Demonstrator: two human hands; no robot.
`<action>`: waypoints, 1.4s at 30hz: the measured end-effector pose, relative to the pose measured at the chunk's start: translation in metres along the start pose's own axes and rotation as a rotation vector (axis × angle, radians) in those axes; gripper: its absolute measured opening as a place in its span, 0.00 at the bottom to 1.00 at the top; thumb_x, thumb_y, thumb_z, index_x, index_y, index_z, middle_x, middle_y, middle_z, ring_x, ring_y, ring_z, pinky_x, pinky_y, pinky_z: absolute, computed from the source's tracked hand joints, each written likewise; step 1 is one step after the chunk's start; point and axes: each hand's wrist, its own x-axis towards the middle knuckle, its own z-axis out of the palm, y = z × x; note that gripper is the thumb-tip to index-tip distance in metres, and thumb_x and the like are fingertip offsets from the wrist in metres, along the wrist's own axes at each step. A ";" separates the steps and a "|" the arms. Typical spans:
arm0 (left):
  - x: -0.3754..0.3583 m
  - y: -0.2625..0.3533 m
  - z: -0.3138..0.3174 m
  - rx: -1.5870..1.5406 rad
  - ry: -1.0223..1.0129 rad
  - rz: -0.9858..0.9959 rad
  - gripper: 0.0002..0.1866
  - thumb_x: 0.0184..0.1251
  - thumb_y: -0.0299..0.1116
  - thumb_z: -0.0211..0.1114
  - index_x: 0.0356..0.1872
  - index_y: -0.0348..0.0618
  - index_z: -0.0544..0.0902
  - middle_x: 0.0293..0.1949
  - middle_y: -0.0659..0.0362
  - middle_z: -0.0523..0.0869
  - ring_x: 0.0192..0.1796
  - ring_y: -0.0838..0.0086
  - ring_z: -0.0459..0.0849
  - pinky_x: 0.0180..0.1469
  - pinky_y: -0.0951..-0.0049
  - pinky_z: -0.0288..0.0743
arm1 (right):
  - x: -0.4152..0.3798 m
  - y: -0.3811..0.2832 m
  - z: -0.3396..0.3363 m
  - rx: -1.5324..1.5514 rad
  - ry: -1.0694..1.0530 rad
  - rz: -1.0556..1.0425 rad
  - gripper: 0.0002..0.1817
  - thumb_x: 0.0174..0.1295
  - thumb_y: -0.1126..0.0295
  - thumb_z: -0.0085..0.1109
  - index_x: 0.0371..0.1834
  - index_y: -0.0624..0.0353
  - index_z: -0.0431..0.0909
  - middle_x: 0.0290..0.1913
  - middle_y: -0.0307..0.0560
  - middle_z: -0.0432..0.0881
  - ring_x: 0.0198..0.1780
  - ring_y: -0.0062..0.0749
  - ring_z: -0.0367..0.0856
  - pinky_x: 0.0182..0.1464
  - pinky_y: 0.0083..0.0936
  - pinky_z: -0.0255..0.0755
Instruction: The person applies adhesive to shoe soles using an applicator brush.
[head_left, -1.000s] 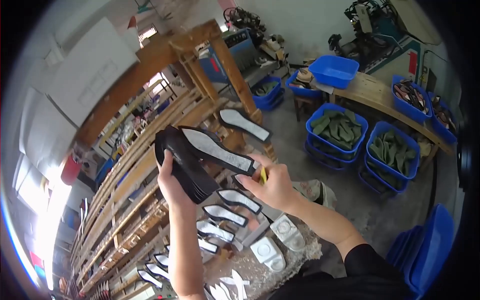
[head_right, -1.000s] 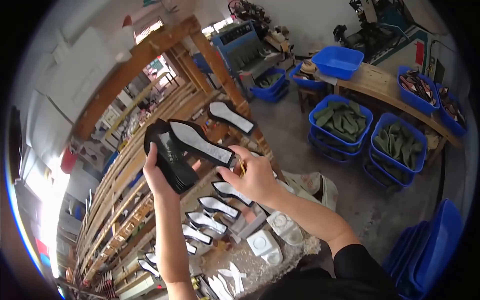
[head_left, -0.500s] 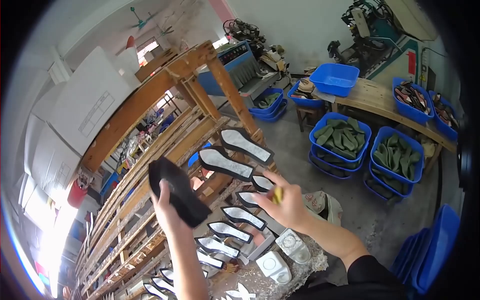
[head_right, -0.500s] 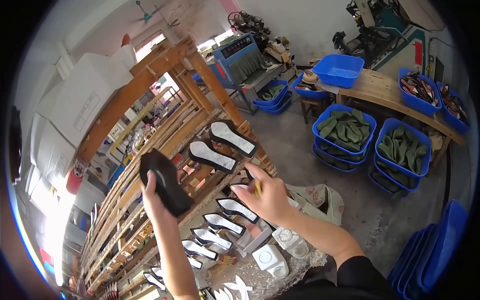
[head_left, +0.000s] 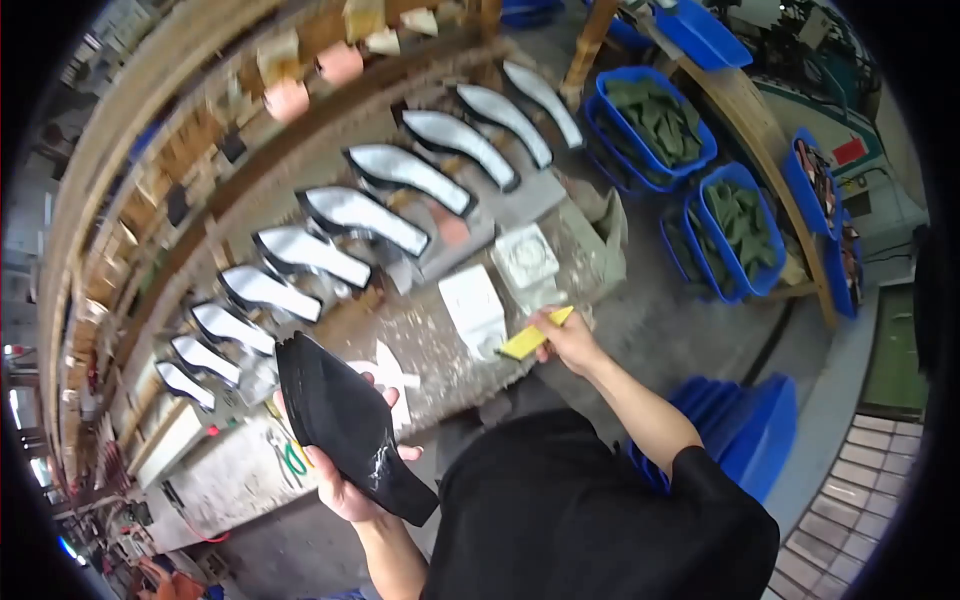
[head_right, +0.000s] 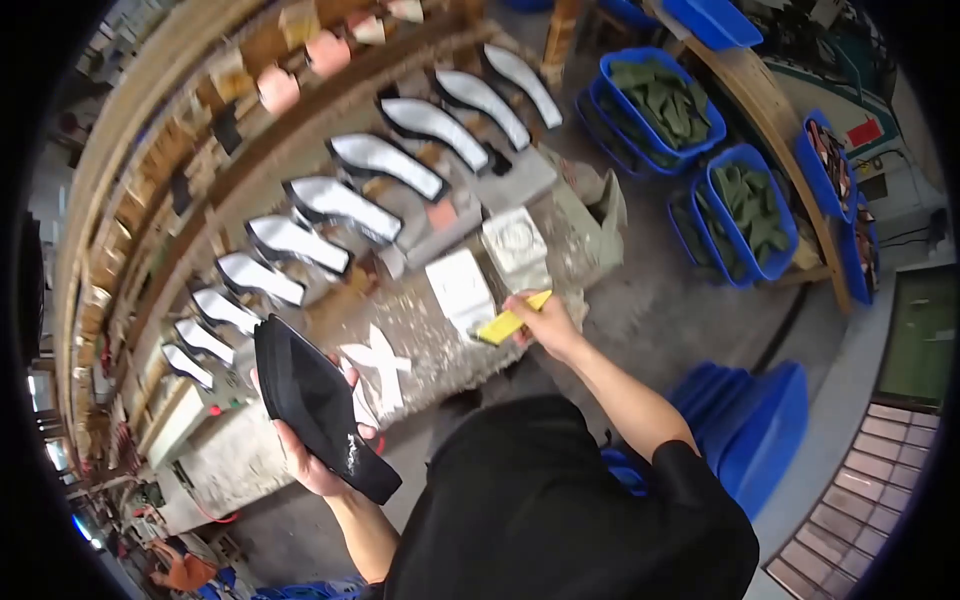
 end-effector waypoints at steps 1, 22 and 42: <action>-0.009 0.005 -0.014 0.000 0.014 -0.012 0.37 0.87 0.53 0.49 0.89 0.69 0.43 0.82 0.31 0.53 0.79 0.28 0.64 0.44 0.31 0.91 | 0.000 0.016 -0.002 -0.006 0.052 0.020 0.07 0.76 0.71 0.66 0.47 0.64 0.86 0.37 0.47 0.89 0.24 0.21 0.80 0.26 0.15 0.76; -0.113 -0.011 -0.100 -0.125 0.498 -0.179 0.58 0.46 0.20 0.60 0.88 0.49 0.52 0.79 0.29 0.63 0.79 0.33 0.69 0.36 0.67 0.89 | 0.051 0.121 -0.016 -0.486 0.047 0.040 0.11 0.75 0.73 0.64 0.56 0.63 0.88 0.31 0.42 0.86 0.28 0.19 0.81 0.24 0.15 0.70; -0.056 -0.057 -0.007 0.135 0.196 -0.195 0.47 0.40 0.15 0.60 0.75 0.39 0.73 0.65 0.51 0.86 0.63 0.61 0.86 0.72 0.66 0.72 | -0.092 -0.099 0.126 -0.831 -0.557 -1.223 0.16 0.57 0.87 0.69 0.50 0.68 0.89 0.44 0.53 0.93 0.27 0.27 0.84 0.30 0.19 0.79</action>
